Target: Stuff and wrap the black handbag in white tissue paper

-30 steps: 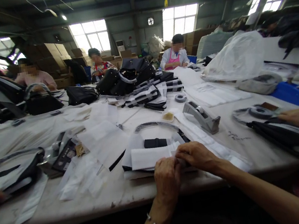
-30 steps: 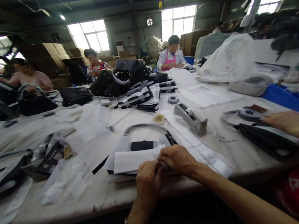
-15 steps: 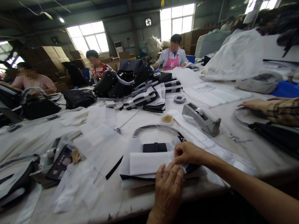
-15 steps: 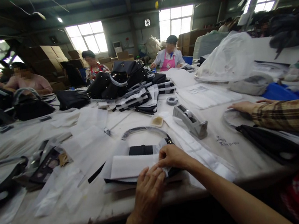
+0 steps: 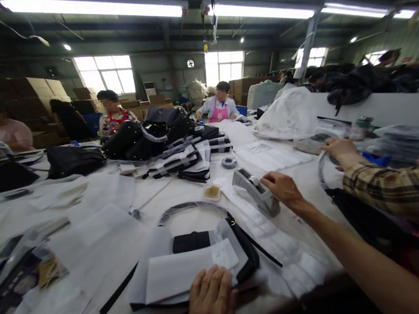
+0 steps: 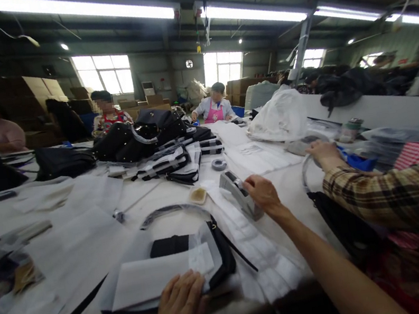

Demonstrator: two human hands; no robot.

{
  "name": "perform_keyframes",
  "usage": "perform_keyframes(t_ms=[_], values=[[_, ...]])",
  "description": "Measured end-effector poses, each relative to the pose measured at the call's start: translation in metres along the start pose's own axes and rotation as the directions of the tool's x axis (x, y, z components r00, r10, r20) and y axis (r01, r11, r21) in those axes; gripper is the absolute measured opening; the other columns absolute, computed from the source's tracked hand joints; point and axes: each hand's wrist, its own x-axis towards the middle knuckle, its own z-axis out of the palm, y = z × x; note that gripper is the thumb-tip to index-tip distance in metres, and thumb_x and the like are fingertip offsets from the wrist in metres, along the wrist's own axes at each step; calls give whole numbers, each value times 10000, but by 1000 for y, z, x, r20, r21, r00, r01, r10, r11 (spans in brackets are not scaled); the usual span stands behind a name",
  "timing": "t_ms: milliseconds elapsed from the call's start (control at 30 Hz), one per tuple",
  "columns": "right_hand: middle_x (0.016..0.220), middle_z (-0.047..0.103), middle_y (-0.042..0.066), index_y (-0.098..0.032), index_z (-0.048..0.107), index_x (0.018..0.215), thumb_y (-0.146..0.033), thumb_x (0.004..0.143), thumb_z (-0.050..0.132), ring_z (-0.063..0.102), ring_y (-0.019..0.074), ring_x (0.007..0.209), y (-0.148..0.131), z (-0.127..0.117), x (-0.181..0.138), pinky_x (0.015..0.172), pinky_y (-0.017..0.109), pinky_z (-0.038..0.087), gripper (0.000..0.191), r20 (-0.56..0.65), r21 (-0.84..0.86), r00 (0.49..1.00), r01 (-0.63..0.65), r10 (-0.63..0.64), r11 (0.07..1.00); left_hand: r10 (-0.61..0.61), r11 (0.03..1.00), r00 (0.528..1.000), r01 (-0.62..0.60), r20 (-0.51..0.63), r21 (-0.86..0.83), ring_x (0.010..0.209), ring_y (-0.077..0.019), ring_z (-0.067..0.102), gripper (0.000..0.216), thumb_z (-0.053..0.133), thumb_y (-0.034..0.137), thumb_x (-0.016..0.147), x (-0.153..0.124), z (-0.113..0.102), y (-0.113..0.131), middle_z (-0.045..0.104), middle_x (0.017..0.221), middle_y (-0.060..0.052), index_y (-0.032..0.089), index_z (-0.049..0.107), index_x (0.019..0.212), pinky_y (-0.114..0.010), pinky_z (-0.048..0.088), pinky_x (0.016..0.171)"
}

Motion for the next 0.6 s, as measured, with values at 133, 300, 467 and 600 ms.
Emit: perform_keyframes(t_ms=[133, 300, 467, 600], values=[[685, 677, 90, -153, 680, 658, -389, 792, 603, 598, 195, 699, 38, -20, 31, 661, 313, 445, 282, 161, 42, 972, -181, 172, 983, -63, 998, 997, 62, -54, -34, 1065, -209, 654, 261, 425, 227, 996, -2, 6, 2, 724, 1092, -29, 234, 633, 1154, -385, 424, 1002], [637, 661, 32, -153, 666, 629, -360, 696, 655, 544, 123, 574, 44, -6, 36, 584, 259, 427, 218, 329, 193, 925, -262, 189, 946, -46, 999, 995, 44, -86, -27, 1048, -211, 662, 250, 443, 224, 984, -3, 10, 1, 729, 1067, -39, 232, 642, 1135, -377, 432, 993], [576, 626, 25, -158, 623, 569, -336, 634, 628, 511, 121, 547, 36, -3, 32, 556, 257, 390, 190, 270, 326, 954, -221, 133, 919, -34, 999, 996, 30, -87, -38, 1061, -202, 652, 254, 448, 207, 985, -2, 9, 0, 727, 1077, -34, 227, 643, 1147, -368, 413, 1006], [586, 609, 5, -173, 619, 600, -361, 622, 621, 518, 135, 593, 40, -7, 12, 595, 264, 405, 189, 127, 382, 984, -165, 125, 909, -48, 997, 995, 43, -87, -65, 1058, -190, 646, 255, 436, 220, 1001, -1, 7, 2, 725, 1083, -24, 221, 649, 1142, -360, 386, 1019]])
